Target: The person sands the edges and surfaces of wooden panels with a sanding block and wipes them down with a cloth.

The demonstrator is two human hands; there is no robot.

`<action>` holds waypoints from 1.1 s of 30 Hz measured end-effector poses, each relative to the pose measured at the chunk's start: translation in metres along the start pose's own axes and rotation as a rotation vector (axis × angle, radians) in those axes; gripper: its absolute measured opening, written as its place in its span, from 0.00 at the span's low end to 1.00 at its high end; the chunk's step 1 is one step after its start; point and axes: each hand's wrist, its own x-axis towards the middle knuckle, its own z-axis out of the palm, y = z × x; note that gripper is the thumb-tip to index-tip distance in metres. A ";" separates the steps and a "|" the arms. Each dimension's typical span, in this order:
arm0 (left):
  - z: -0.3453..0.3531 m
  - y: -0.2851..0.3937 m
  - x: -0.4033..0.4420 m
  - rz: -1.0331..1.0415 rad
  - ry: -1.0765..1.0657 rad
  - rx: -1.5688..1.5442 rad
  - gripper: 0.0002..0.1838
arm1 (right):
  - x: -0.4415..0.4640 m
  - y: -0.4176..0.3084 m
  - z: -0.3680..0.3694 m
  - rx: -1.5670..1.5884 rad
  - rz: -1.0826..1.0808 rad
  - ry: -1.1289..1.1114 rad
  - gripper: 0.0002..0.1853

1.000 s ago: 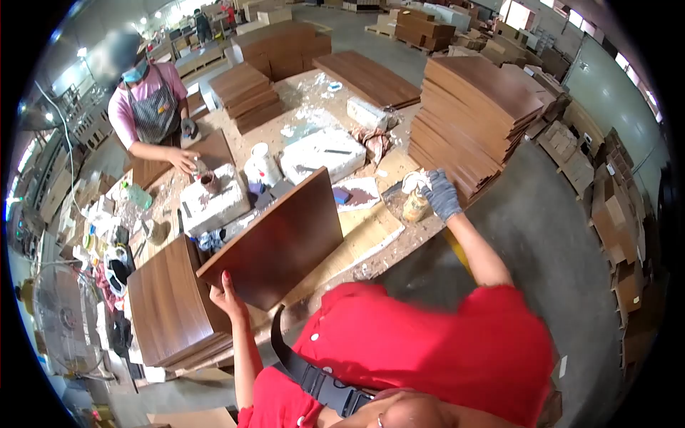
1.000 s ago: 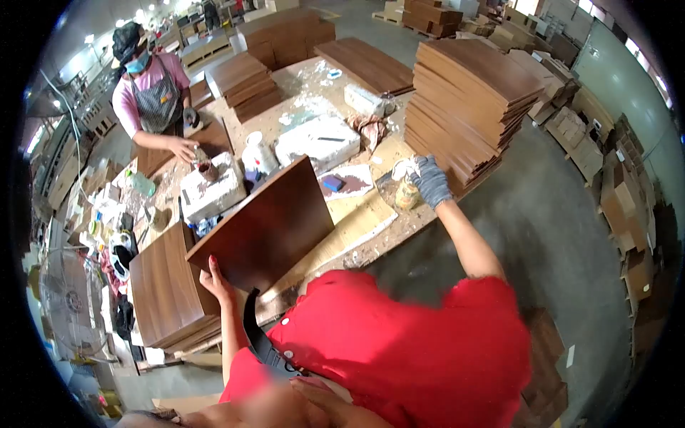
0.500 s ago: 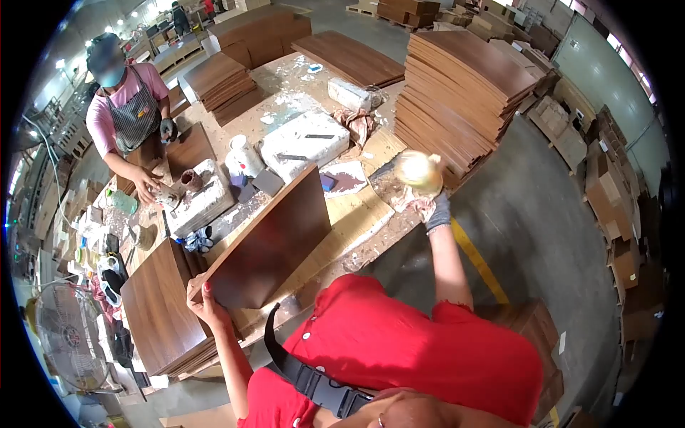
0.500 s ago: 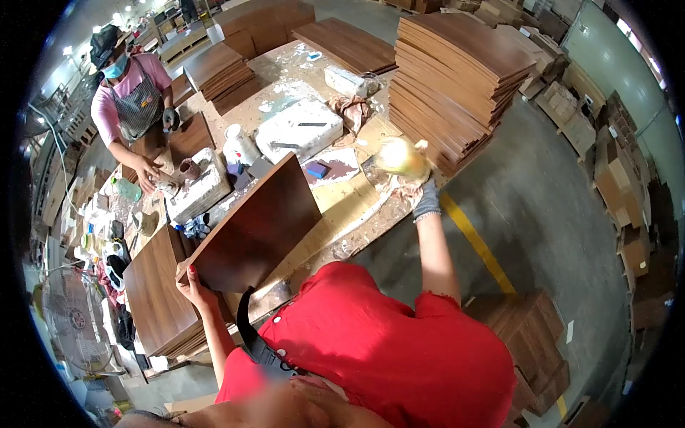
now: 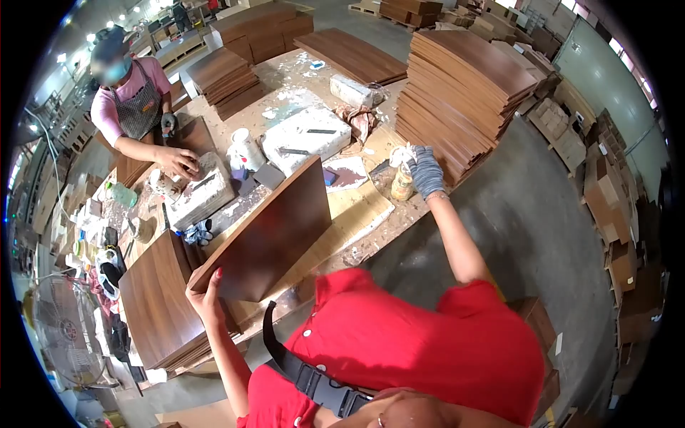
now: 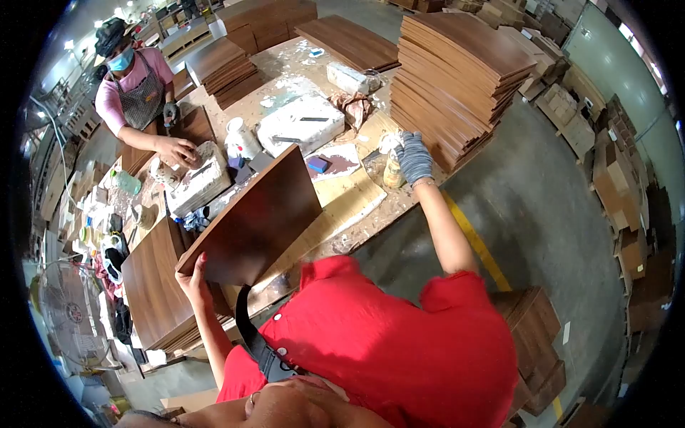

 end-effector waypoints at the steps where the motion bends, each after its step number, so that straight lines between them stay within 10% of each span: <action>1: 0.000 0.005 0.000 0.003 0.009 0.003 0.12 | 0.005 0.003 0.000 0.015 -0.023 0.018 0.20; 3: 0.001 0.016 0.000 -0.131 -0.047 -0.001 0.13 | 0.024 0.069 0.053 -0.357 -0.428 0.188 0.16; 6: -0.001 0.032 0.002 -0.184 -0.143 0.089 0.13 | 0.037 0.002 -0.021 -0.481 -0.255 -0.032 0.11; 8: -0.008 0.028 0.005 -0.246 -0.223 0.036 0.15 | 0.039 -0.070 -0.084 0.446 -0.429 0.073 0.15; 9: -0.013 0.029 0.008 -0.198 -0.272 0.103 0.14 | 0.044 -0.088 -0.096 0.349 -0.497 0.135 0.15; 12: -0.018 0.021 0.010 -0.272 -0.292 -0.099 0.16 | 0.038 -0.117 -0.080 1.215 0.103 0.016 0.17; 14: -0.017 0.021 0.011 -0.264 -0.291 -0.132 0.17 | 0.015 -0.164 -0.077 1.068 0.205 -0.093 0.19; 17: -0.019 0.022 0.011 -0.210 -0.316 -0.025 0.18 | -0.021 -0.287 -0.044 1.247 -0.360 -0.267 0.20; 21: -0.018 0.005 0.008 -0.177 -0.205 -0.070 0.19 | -0.087 -0.427 -0.038 0.536 -1.105 0.080 0.14; 25: -0.018 -0.012 0.009 -0.075 -0.042 -0.128 0.23 | -0.138 -0.459 0.011 0.357 -1.025 -0.057 0.22; 33: -0.024 0.016 0.013 -0.235 -0.360 -0.123 0.17 | -0.068 -0.363 0.005 0.292 -0.890 0.224 0.15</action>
